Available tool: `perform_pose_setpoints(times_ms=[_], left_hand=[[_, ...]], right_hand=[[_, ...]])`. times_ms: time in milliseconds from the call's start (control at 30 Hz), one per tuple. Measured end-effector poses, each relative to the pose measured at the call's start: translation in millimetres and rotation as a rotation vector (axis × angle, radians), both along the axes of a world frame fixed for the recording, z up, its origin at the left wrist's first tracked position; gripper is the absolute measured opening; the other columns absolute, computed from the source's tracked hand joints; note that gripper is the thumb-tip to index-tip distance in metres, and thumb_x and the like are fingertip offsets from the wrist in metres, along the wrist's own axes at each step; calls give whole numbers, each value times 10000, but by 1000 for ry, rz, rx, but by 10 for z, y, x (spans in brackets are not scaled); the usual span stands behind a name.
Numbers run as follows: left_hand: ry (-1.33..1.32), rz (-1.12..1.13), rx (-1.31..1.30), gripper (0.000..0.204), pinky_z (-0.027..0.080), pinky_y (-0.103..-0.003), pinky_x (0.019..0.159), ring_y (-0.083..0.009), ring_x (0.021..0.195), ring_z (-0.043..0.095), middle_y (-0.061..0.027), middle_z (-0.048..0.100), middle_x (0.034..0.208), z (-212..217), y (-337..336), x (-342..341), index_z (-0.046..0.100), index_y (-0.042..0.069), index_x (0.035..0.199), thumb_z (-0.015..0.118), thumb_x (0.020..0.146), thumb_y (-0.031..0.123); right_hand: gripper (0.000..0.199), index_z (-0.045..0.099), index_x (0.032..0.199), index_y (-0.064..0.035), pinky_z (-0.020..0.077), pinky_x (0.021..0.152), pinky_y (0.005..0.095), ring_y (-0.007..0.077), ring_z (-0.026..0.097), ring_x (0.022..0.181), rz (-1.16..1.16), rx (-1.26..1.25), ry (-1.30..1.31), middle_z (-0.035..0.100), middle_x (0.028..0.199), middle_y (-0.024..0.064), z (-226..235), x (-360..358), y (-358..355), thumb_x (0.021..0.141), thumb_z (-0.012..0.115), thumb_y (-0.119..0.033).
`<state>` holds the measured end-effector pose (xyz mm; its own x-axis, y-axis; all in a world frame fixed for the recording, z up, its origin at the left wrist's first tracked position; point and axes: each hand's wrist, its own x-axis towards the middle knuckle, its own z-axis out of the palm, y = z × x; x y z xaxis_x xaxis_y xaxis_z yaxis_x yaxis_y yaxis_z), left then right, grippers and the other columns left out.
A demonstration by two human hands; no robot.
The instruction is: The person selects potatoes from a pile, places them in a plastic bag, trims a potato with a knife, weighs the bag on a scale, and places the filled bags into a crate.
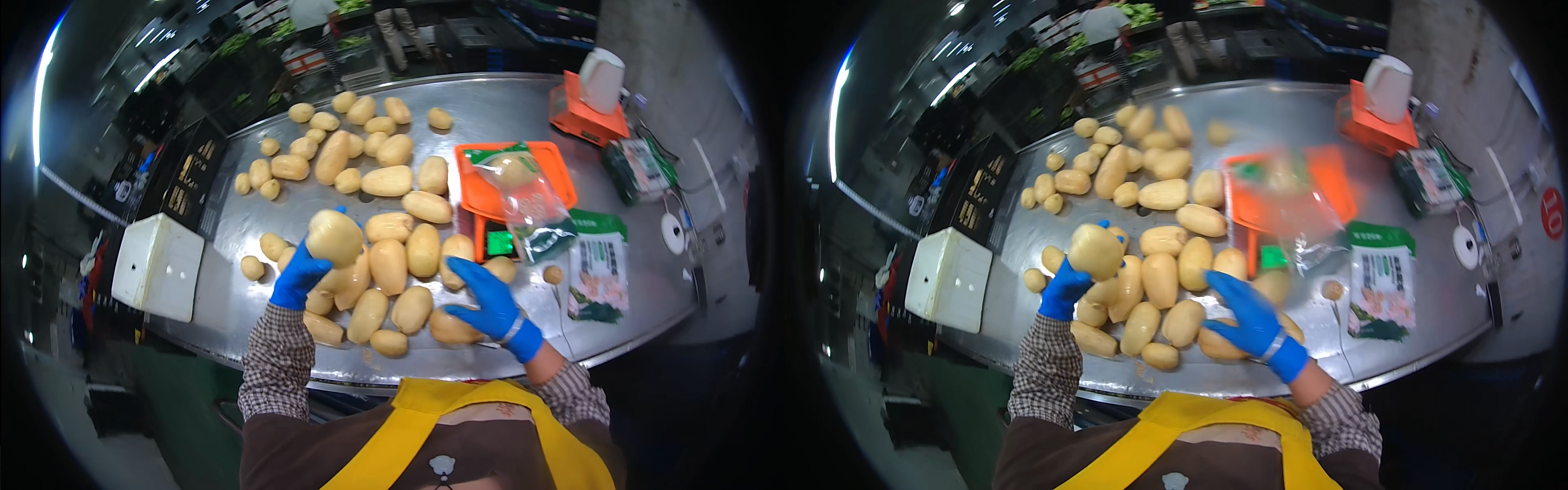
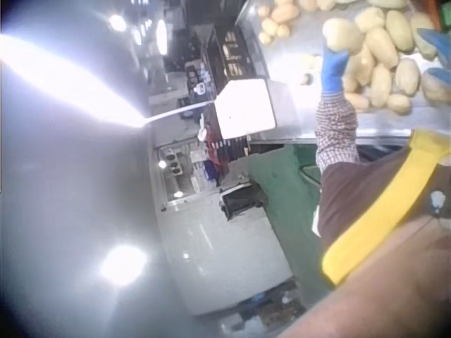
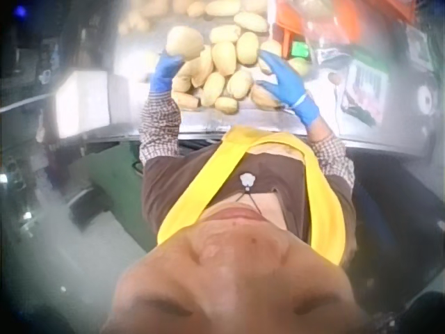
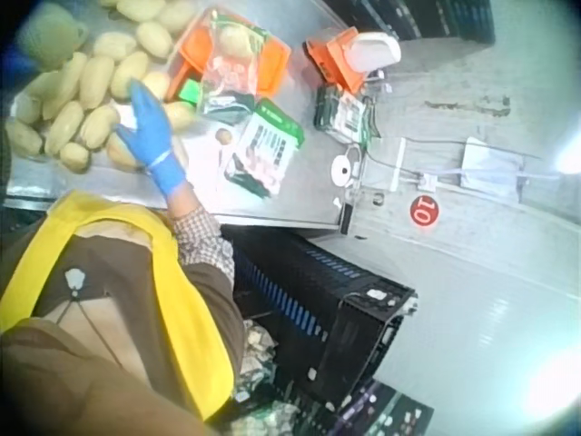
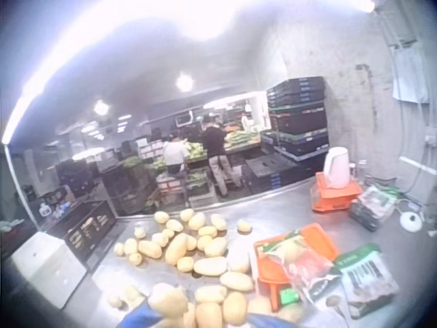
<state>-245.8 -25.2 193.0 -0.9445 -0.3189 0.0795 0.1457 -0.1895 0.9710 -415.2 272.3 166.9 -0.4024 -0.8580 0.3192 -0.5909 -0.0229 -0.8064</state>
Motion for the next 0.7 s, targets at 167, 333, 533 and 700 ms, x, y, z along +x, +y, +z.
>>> perform_pose_setpoints(times_ms=[167, 333, 533, 700], left_hand=[[-265, -300, -134, 714, 267, -338, 1081, -244, 1301, 322, -147, 323, 1414, -85, 1197, -230, 237, 44, 1421, 622, 843, 206], [-386, -396, -17, 598, 463, -329, 899, -228, 1133, 507, -147, 422, 1338, -147, 1808, -555, 283, 44, 1395, 547, 913, 282], [-467, -140, 8, 443, 513, -312, 732, -205, 906, 609, -117, 610, 970, -457, 2134, -1277, 563, 7, 1097, 458, 939, 408], [-477, -29, -20, 327, 433, -259, 470, -135, 578, 533, -64, 565, 762, -726, 2295, -1899, 550, 23, 952, 496, 931, 344]], right_hand=[[837, 271, 1399, -36, 330, 1034, 393, 363, 417, 1224, -25, -264, -63, 396, 1339, 214, -196, 390, -123, 739, 737, -254], [727, 313, 1363, -41, 436, 948, 366, 217, 483, 1158, -151, -351, -974, 464, 1264, 143, -602, 40, 859, 764, 718, -117], [584, 378, 1344, -129, 477, 891, 432, 269, 518, 1146, -326, -414, -1631, 500, 1272, 112, -712, -529, 1478, 869, 539, -427], [576, 360, 1339, -89, 489, 905, 474, 311, 505, 1155, -105, -489, -1681, 482, 1272, 156, -717, -955, 1180, 871, 586, -339]])
